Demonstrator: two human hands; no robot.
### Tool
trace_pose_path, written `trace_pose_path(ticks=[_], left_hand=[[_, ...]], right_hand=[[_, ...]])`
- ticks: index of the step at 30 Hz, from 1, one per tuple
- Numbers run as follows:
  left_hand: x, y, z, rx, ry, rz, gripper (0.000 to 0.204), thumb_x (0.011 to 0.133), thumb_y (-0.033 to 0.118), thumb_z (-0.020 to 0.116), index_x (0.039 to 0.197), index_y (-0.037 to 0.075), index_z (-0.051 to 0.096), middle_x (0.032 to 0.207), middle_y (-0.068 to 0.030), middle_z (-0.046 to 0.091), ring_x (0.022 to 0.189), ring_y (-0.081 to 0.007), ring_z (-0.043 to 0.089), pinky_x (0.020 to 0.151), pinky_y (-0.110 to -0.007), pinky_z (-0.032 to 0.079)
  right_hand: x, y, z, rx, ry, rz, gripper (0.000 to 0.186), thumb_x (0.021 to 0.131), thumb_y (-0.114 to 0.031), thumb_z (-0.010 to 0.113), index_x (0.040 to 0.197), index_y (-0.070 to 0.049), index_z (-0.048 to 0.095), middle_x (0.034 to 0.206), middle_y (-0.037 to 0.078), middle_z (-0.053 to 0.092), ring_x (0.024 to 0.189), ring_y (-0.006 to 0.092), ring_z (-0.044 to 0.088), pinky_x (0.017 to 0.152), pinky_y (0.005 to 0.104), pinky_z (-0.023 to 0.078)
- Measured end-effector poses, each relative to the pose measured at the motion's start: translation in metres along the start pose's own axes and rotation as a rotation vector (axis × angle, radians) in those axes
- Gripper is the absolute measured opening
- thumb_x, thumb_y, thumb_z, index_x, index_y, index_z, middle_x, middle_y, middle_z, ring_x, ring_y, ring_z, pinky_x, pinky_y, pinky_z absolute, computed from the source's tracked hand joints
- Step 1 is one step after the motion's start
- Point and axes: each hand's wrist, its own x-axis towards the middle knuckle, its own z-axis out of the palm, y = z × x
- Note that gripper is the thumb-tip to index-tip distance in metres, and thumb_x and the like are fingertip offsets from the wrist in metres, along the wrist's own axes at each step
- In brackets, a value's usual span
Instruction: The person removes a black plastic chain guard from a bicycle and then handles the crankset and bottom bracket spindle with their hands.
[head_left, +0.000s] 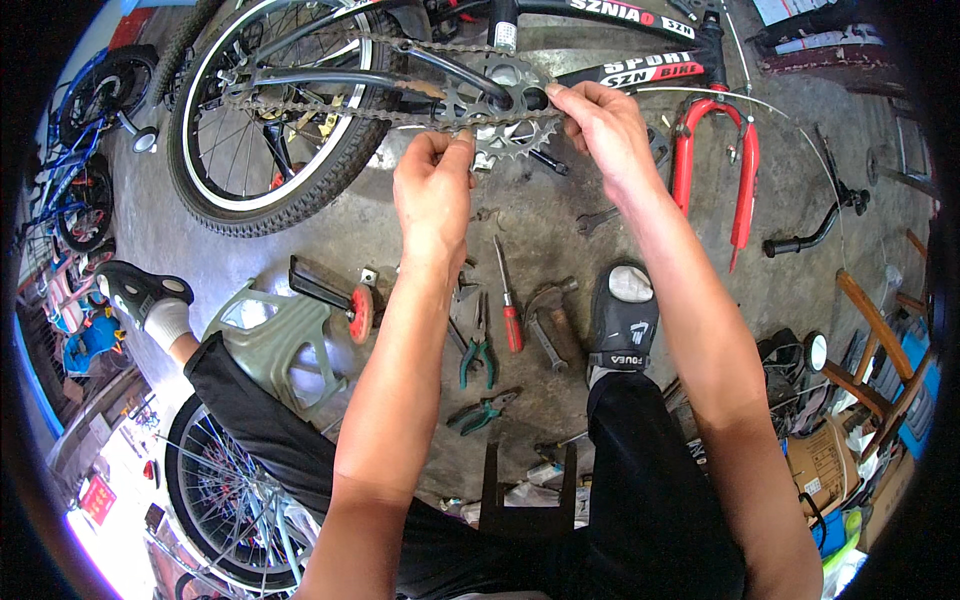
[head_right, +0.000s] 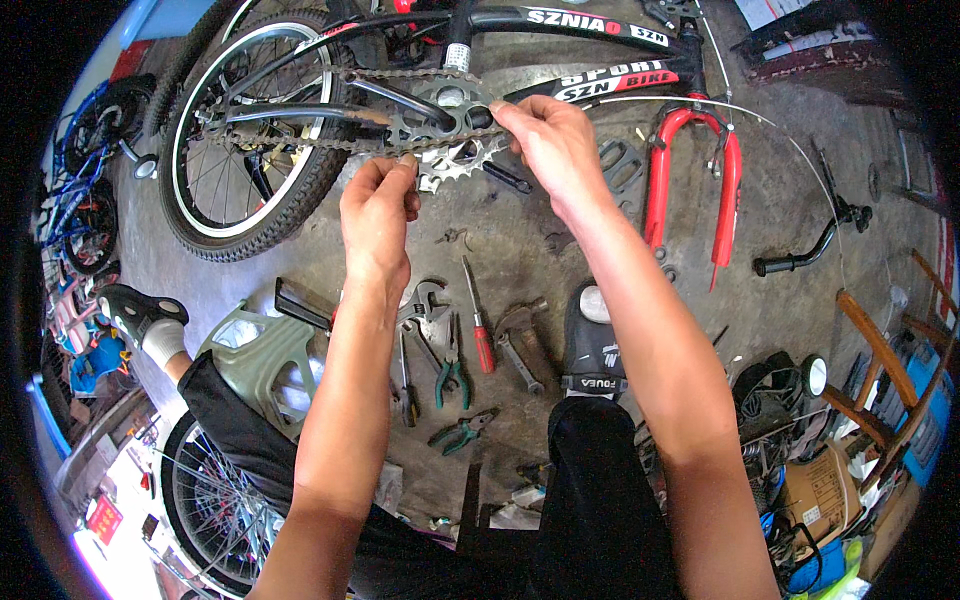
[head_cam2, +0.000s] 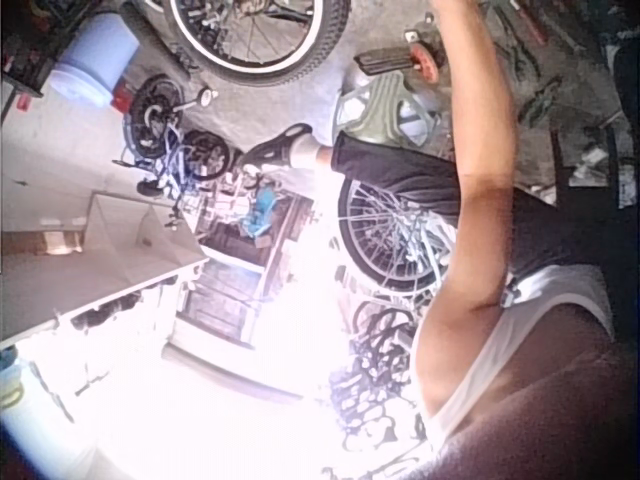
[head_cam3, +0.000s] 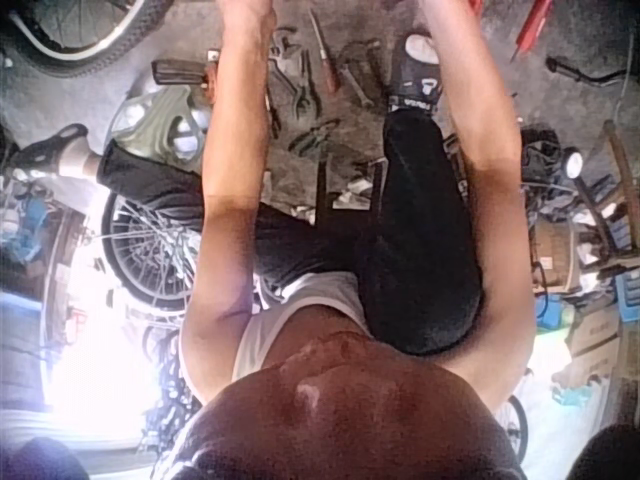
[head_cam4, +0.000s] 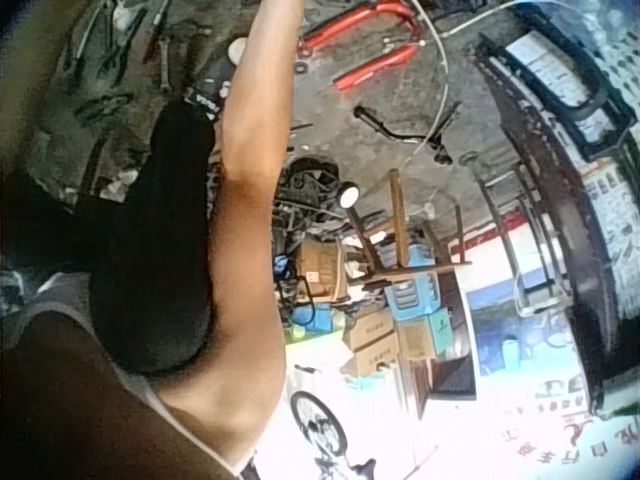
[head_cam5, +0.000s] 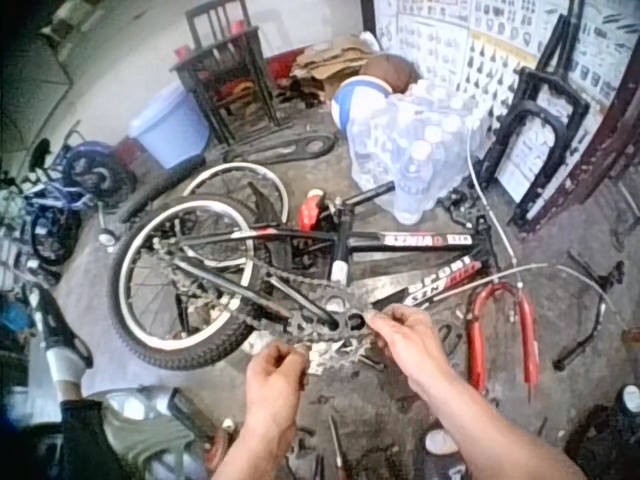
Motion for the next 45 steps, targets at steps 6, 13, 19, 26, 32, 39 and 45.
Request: trace_pose_path(ticks=[6,13,19,26,32,39,45], left_hand=[[0.001,0.011,-0.002,-0.001,-0.001,-0.003,0.015,0.094,0.017,0.066,0.085,0.005,0.061,0.07,0.0009,0.053,0.063,-0.0105,0.046,0.061,-0.028,0.035],[0.005,0.002,-0.004,0.029,-0.032,0.006,0.017,0.093,0.019,0.068,0.084,0.006,0.061,0.07,0.0016,0.052,0.063,-0.0102,0.046,0.06,-0.027,0.035],[0.009,0.004,-0.008,0.063,-0.042,0.043,0.018,0.094,0.02,0.069,0.086,0.006,0.062,0.071,0.0012,0.054,0.064,-0.0099,0.048,0.06,-0.027,0.036],[0.006,0.005,0.001,0.021,-0.107,0.047,0.02,0.098,0.023,0.066,0.088,0.006,0.063,0.076,0.0008,0.057,0.067,-0.0098,0.05,0.063,-0.027,0.04],[-0.011,-0.003,-0.023,-0.004,-0.029,0.023,0.02,0.1,0.024,0.064,0.096,0.004,0.064,0.084,-0.0004,0.059,0.068,-0.0089,0.05,0.065,-0.025,0.042],[-0.04,-0.049,-0.042,0.018,-0.038,-0.039,0.02,0.102,0.02,0.062,0.109,0.002,0.065,0.088,-0.0008,0.061,0.071,-0.0084,0.051,0.066,-0.023,0.043],[-0.041,-0.061,-0.021,0.003,-0.022,-0.087,0.021,0.101,0.017,0.061,0.115,0.002,0.066,0.098,-0.0028,0.065,0.073,-0.0084,0.054,0.067,-0.024,0.045]], right_hand=[[0.015,-0.014,-0.018,-0.065,0.026,-0.051,0.028,0.088,-0.03,0.073,0.076,-0.004,0.067,0.063,-0.003,0.053,0.056,0.0076,0.045,0.052,0.0274,0.034],[0.035,-0.06,-0.008,0.11,0.02,-0.178,0.024,0.086,-0.025,0.07,0.083,-0.001,0.069,0.062,0.0,0.054,0.054,0.0102,0.047,0.052,0.0299,0.036],[0.041,-0.101,-0.002,0.133,-0.003,-0.213,0.026,0.087,-0.026,0.069,0.069,-0.009,0.063,0.059,-0.002,0.053,0.049,0.0101,0.045,0.049,0.0289,0.032],[0.06,-0.167,0.016,0.274,-0.063,-0.301,0.037,0.095,-0.04,0.068,0.074,-0.011,0.063,0.067,0.0,0.058,0.056,0.0105,0.052,0.053,0.0272,0.036],[0.096,-0.057,-0.029,-0.6,0.345,-0.7,0.027,0.094,-0.029,0.066,0.092,-0.003,0.072,0.071,0.005,0.064,0.062,0.0146,0.059,0.059,0.0305,0.045],[-0.044,0.033,-0.026,-0.522,0.077,-0.295,0.022,0.092,-0.026,0.069,0.107,-0.011,0.072,0.065,0.008,0.06,0.058,0.0179,0.058,0.057,0.0356,0.045],[-0.061,0.067,-0.018,-0.488,-0.045,-0.24,0.02,0.091,-0.021,0.07,0.105,-0.007,0.071,0.068,0.008,0.062,0.061,0.0216,0.06,0.059,0.0363,0.047]])
